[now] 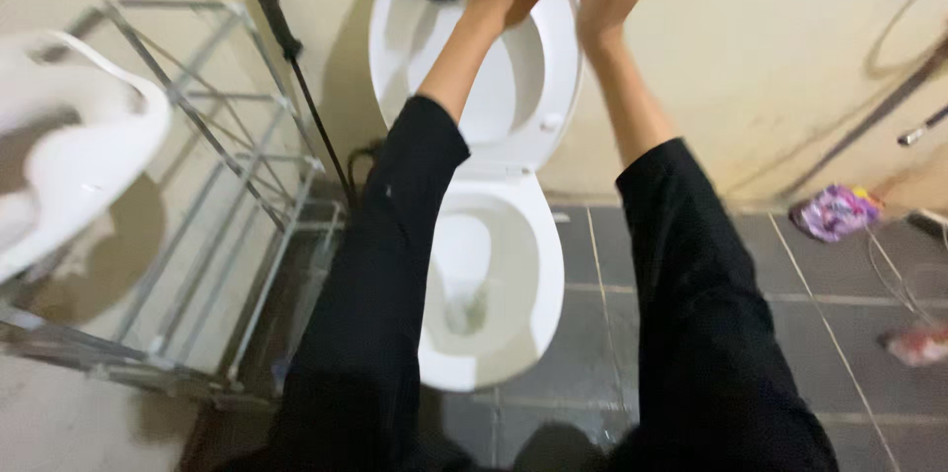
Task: The person scrubs the inside of a white toilet bowl using a toilet brush, moving the brush in circular motions around the rim and down the sides. The person then scrubs the underside of the toilet seat and lid with the same brush.
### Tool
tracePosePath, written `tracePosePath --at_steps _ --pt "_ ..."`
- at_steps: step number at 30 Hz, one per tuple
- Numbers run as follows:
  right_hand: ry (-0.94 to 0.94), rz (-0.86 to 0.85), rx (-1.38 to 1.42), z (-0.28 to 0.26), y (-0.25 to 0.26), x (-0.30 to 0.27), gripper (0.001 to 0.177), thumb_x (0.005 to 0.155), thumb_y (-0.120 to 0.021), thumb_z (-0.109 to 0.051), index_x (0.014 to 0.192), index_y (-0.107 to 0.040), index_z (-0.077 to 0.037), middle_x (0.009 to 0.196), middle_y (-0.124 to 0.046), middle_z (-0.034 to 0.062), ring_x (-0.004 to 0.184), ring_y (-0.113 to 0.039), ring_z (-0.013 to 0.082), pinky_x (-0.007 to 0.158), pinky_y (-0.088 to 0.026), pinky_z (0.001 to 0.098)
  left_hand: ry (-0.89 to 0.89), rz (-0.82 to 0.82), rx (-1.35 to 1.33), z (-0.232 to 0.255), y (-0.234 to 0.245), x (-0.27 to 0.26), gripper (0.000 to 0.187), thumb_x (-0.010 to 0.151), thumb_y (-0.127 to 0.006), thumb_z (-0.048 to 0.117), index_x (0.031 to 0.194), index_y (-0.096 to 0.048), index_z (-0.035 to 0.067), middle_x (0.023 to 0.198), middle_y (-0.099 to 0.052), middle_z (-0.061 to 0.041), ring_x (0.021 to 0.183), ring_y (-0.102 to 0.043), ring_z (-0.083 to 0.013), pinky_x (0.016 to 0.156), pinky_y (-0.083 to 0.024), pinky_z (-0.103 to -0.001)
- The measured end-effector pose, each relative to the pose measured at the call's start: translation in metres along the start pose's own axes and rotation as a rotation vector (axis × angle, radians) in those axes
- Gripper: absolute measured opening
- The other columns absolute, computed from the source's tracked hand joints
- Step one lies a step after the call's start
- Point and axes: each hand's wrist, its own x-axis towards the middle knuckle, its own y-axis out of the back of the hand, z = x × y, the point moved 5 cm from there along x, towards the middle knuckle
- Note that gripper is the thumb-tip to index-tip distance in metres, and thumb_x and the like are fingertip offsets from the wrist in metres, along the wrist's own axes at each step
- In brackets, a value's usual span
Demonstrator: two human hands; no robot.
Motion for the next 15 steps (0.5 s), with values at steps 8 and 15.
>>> tracePosePath --at_steps 8,15 --pt "-0.003 -0.145 -0.333 -0.014 -0.109 0.006 0.017 0.093 -0.055 0.004 0.077 -0.049 0.002 0.070 -0.060 0.0121 0.063 -0.053 0.0164 0.058 -0.045 0.0298 0.076 0.165 -0.319 0.052 0.126 -0.034 0.013 0.094 -0.060 0.012 0.097 -0.056 0.000 0.087 -0.069 -0.023 0.085 -0.066 -0.0462 0.070 -0.053 -0.047" --pt "0.039 -0.332 -0.370 -0.016 -0.152 -0.020 0.022 0.095 -0.057 0.006 0.075 -0.048 0.001 0.069 -0.057 0.0112 0.062 -0.054 0.0160 0.060 -0.047 0.0317 0.061 0.293 -0.297 0.037 0.139 -0.069 0.007 0.092 -0.058 0.003 0.095 -0.053 -0.001 0.078 -0.062 -0.023 0.075 -0.060 -0.0447 0.063 -0.051 -0.042"
